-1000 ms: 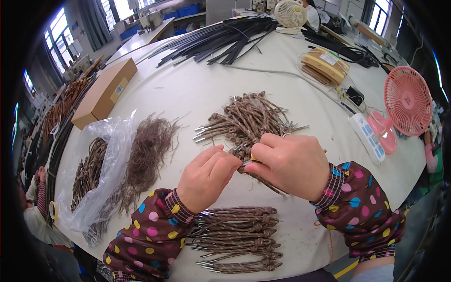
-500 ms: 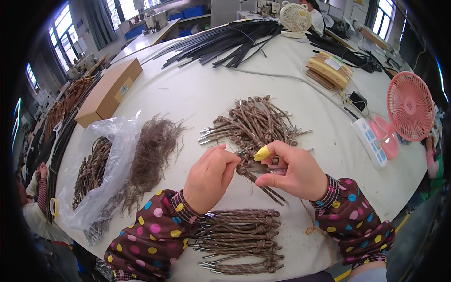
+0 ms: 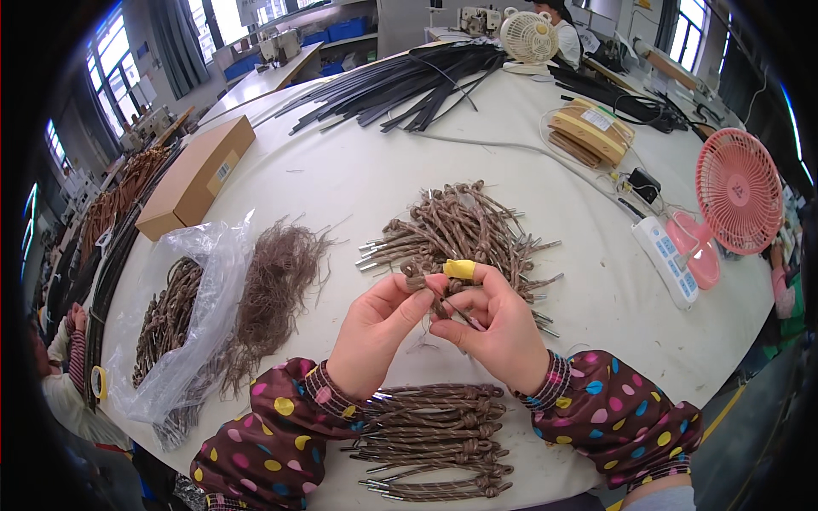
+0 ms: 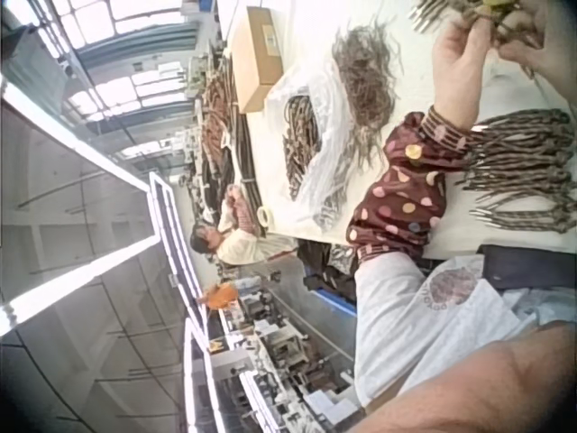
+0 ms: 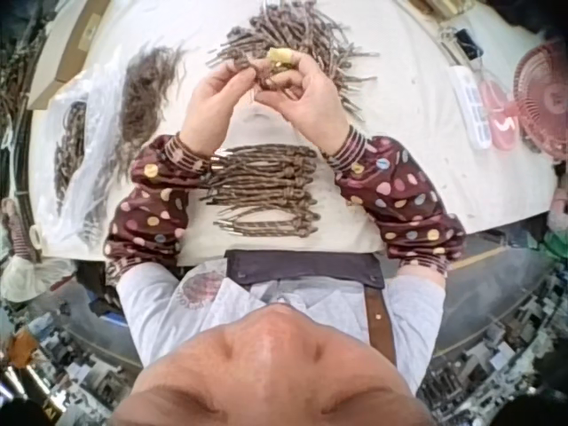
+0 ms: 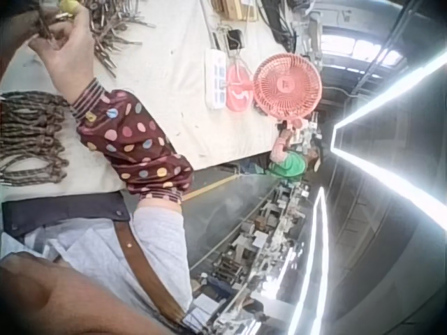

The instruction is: The person trims leather or fabric straps with metal tips using scissors.

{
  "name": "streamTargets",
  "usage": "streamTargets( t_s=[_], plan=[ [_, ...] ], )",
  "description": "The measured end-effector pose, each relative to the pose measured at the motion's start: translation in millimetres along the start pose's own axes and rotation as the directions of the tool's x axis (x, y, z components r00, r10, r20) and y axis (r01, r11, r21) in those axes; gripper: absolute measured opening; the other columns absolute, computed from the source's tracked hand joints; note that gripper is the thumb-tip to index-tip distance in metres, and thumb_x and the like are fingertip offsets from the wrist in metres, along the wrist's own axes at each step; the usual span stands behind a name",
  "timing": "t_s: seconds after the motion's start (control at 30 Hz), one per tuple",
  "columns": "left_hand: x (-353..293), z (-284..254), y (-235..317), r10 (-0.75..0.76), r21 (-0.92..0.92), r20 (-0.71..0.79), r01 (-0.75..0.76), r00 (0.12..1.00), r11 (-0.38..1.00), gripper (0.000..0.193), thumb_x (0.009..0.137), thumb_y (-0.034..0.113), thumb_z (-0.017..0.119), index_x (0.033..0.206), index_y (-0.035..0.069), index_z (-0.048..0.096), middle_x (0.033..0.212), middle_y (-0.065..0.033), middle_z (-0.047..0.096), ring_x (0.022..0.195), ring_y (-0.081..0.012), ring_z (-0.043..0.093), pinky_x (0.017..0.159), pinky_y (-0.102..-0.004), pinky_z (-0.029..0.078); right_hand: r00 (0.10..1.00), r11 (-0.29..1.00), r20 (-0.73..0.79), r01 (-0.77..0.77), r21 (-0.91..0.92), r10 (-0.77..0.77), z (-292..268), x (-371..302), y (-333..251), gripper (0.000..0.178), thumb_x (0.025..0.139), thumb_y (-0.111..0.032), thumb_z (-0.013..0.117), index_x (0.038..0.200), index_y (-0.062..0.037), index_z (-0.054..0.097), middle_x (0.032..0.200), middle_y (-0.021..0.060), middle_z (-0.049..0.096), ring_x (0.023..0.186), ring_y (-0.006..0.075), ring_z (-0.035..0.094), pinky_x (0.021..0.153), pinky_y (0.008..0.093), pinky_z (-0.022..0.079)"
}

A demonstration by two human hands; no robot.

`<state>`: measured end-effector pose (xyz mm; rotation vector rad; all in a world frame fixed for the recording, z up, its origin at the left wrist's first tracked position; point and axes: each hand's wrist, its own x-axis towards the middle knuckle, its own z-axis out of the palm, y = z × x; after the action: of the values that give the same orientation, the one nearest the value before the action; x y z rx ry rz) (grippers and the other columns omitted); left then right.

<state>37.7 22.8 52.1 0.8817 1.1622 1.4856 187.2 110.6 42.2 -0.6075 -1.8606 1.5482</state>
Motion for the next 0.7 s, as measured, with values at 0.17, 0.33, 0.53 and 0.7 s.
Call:
streamTargets(
  t_s=[0.17, 0.33, 0.53, 0.7],
  plan=[
    [-3, -10, 21, 0.272, 0.508, -0.039, -0.215, 0.962, 0.834, 0.012, 0.093, 0.008, 0.062, 0.101, -0.001, 0.062, 0.099, -0.0044, 0.067, 0.092, -0.0135, 0.062, 0.092, -0.0341, 0.047, 0.999, 1.0, -0.038, 0.005, -0.012, -0.006, -18, 0, -16, 0.061, 0.08, -0.012, 0.079, 0.128, 0.0009, 0.045, 0.098, 0.0016, 0.062, 0.055, -0.0019, 0.043, 0.051, 0.0141, 0.039],
    [1, -10, 26, 0.585, 0.865, 0.4, -0.501, 0.705, 0.012, 0.016, 0.075, 0.007, 0.075, 0.089, 0.01, 0.067, 0.082, -0.0036, 0.066, 0.078, -0.0236, 0.062, 0.089, -0.0438, 0.047, 0.999, 0.998, 0.041, -0.028, 0.062, 0.025, -26, 4, -15, 0.04, 0.085, -0.015, 0.074, 0.116, 0.0007, 0.056, 0.092, 0.0007, 0.063, 0.058, -0.0026, 0.044, 0.052, 0.0149, 0.039],
    [0, -2, -2, 0.501, 0.869, 0.398, -0.491, 0.768, 0.062, 0.016, 0.076, 0.011, 0.074, 0.09, 0.011, 0.067, 0.083, -0.0022, 0.064, 0.08, -0.0225, 0.06, 0.084, -0.0392, 0.047, 0.971, 0.975, 0.092, -0.218, -0.051, 0.222, -28, -3, 7, 0.024, 0.086, -0.019, 0.072, 0.097, 0.0017, 0.068, 0.072, -0.001, 0.063, 0.065, 0.0034, 0.05, 0.059, 0.0215, 0.042],
    [0, -1, -11, 0.472, 0.874, 0.362, -0.469, 0.804, 0.127, 0.016, 0.078, 0.012, 0.073, 0.093, 0.01, 0.066, 0.089, -0.0029, 0.063, 0.082, -0.0231, 0.06, 0.08, -0.0357, 0.048, 0.972, 0.972, 0.056, -0.225, -0.065, 0.228, -27, -6, 16, 0.025, 0.085, -0.02, 0.073, 0.096, 0.0018, 0.069, 0.071, 0.0006, 0.063, 0.064, 0.0045, 0.05, 0.058, 0.0225, 0.043]
  ],
)
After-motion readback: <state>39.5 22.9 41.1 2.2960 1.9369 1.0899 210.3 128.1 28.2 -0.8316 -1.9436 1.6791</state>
